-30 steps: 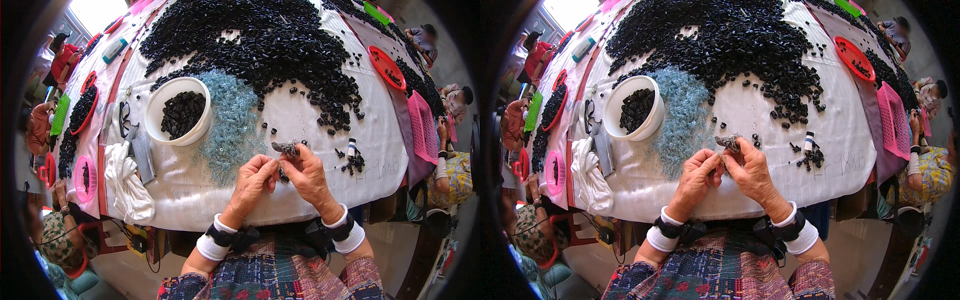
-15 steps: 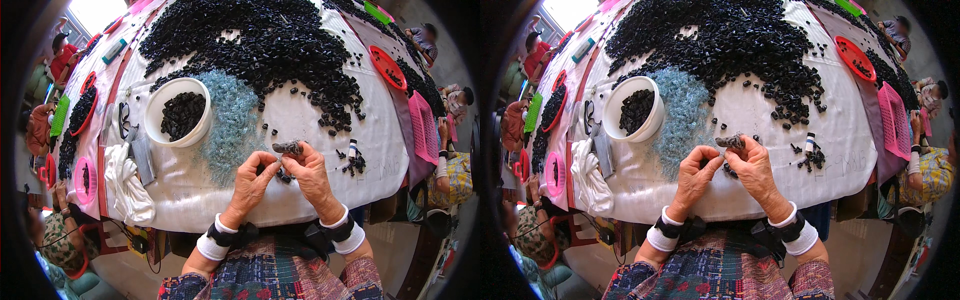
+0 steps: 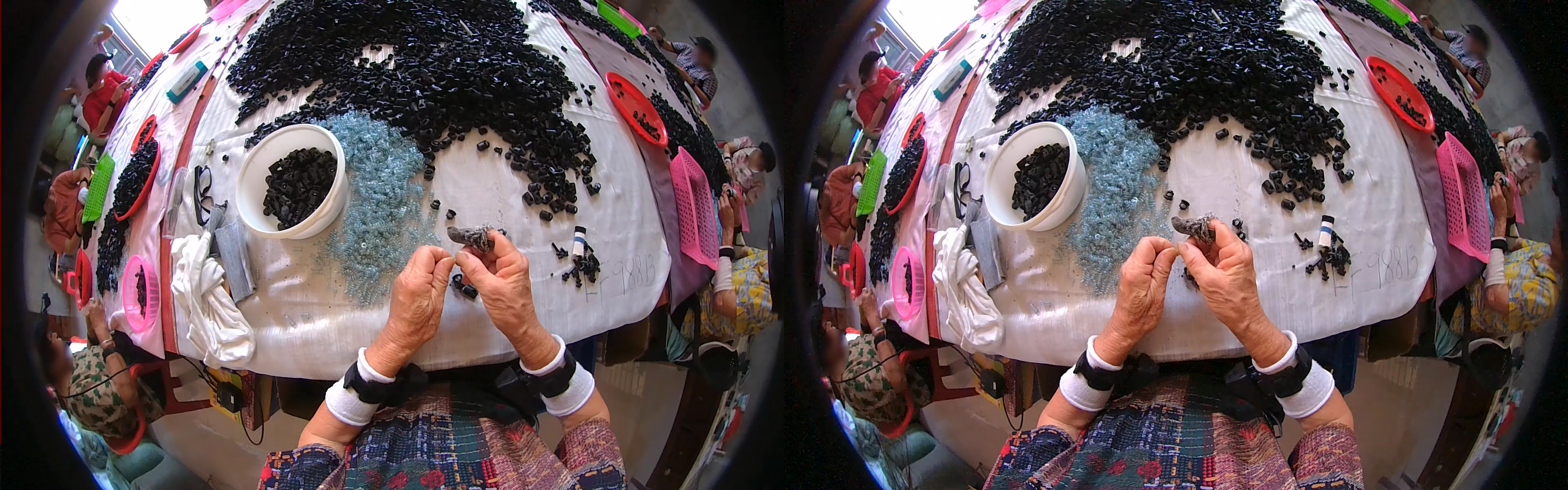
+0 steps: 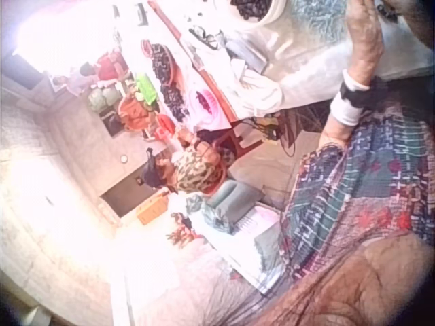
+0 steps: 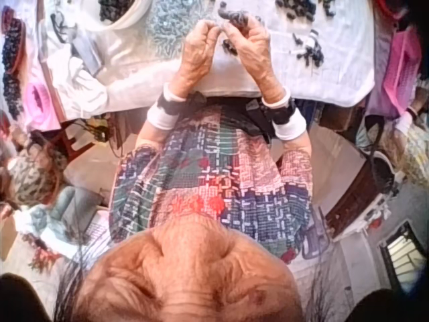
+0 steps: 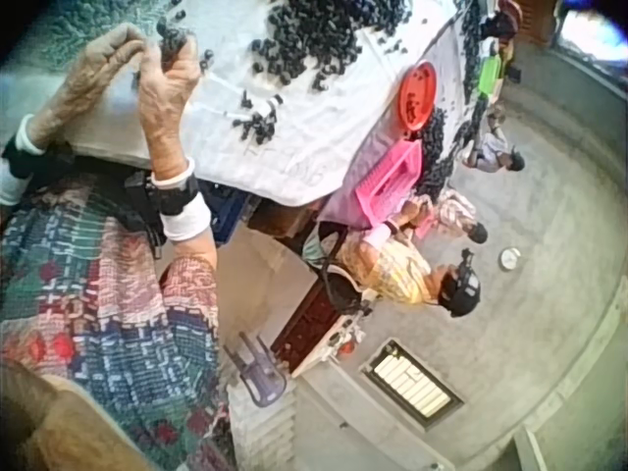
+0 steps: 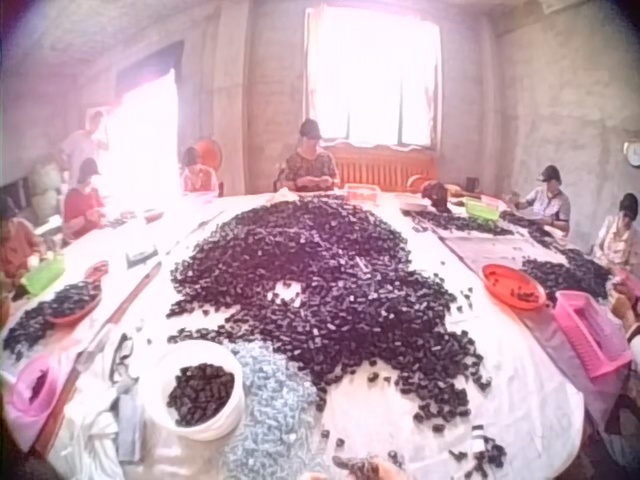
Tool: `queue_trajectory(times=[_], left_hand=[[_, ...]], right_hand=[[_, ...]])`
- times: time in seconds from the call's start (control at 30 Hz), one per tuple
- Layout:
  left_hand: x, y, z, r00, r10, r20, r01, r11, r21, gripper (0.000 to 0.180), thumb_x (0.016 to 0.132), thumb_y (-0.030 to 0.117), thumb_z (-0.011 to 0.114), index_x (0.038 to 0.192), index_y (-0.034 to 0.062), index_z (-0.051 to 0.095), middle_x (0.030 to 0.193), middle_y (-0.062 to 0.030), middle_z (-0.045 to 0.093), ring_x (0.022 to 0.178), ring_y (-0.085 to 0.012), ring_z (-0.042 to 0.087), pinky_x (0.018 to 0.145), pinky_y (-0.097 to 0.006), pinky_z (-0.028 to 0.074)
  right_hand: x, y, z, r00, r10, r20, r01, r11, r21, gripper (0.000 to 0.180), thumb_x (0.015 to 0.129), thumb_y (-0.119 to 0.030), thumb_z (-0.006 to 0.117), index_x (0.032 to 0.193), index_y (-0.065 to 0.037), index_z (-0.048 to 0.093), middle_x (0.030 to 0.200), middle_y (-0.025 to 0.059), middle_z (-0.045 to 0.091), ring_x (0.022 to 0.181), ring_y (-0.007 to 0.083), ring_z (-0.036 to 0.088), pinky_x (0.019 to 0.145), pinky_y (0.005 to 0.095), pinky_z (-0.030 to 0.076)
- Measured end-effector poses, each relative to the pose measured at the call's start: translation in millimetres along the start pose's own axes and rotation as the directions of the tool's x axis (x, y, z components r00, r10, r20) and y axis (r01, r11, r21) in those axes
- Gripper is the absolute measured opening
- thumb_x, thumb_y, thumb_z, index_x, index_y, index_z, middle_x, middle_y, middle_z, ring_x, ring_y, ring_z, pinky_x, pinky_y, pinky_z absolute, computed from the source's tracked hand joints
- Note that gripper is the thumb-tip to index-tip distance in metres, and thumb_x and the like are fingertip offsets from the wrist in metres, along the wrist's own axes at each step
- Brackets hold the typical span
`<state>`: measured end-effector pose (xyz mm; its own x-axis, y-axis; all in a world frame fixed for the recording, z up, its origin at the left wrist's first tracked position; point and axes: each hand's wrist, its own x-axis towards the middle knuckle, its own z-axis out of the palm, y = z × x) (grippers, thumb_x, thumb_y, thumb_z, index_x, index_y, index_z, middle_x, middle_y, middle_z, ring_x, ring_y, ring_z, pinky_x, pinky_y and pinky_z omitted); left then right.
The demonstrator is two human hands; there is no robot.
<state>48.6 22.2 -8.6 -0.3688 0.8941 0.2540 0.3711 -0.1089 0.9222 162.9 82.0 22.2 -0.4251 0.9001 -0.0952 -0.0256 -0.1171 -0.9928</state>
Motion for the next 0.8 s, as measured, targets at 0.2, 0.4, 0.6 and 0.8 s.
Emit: queue_trajectory(times=[0.2,0.4,0.6,0.8], left_hand=[[1.3,1.2,2.9,0.998,-0.043,-0.055,0.045,0.998,0.038,0.012,0.092,0.013,0.049,0.087,0.0019,0.050,0.071,-0.0108,0.052,0.061,-0.0240,0.052,0.055,-0.033,0.042],[1.3,-8.8,0.2,0.905,-0.388,0.176,0.423,0.762,-0.491,0.027,0.097,0.028,0.043,0.078,0.0088,0.049,0.063,0.0071,0.041,0.048,-0.0002,0.030,0.040,-0.016,0.026],[3.6,2.1,-10.6,0.839,-0.480,0.254,0.536,0.656,-0.531,0.022,0.096,0.026,0.044,0.082,0.0098,0.049,0.065,0.0053,0.042,0.048,-0.0010,0.032,0.041,-0.016,0.028],[4.2,7.2,-20.3,0.792,-0.484,0.372,0.584,0.426,-0.691,0.016,0.092,0.016,0.047,0.102,0.0035,0.047,0.078,-0.0007,0.050,0.062,-0.0057,0.048,0.049,-0.018,0.038]], right_hand=[[0.5,10.0,1.3,0.999,-0.052,0.001,0.052,0.996,-0.078,0.013,0.082,-0.002,0.060,0.094,-0.001,0.055,0.075,-0.0009,0.059,0.066,0.0043,0.053,0.058,0.0206,0.044],[-0.4,20.7,3.9,0.961,-0.275,-0.022,0.264,0.941,-0.212,0.016,0.079,-0.001,0.062,0.093,-0.001,0.055,0.074,0.0039,0.060,0.065,0.0083,0.057,0.060,0.0228,0.047],[2.5,13.8,-5.3,0.993,-0.110,-0.029,0.105,0.985,-0.137,0.017,0.079,-0.002,0.062,0.095,-0.002,0.055,0.078,-0.0012,0.059,0.070,0.0046,0.055,0.063,0.0207,0.046],[-0.4,9.1,-15.0,0.997,-0.052,-0.049,0.046,0.991,-0.127,0.016,0.080,-0.001,0.061,0.095,-0.003,0.055,0.078,-0.0028,0.057,0.070,0.0034,0.054,0.061,0.0195,0.045]])
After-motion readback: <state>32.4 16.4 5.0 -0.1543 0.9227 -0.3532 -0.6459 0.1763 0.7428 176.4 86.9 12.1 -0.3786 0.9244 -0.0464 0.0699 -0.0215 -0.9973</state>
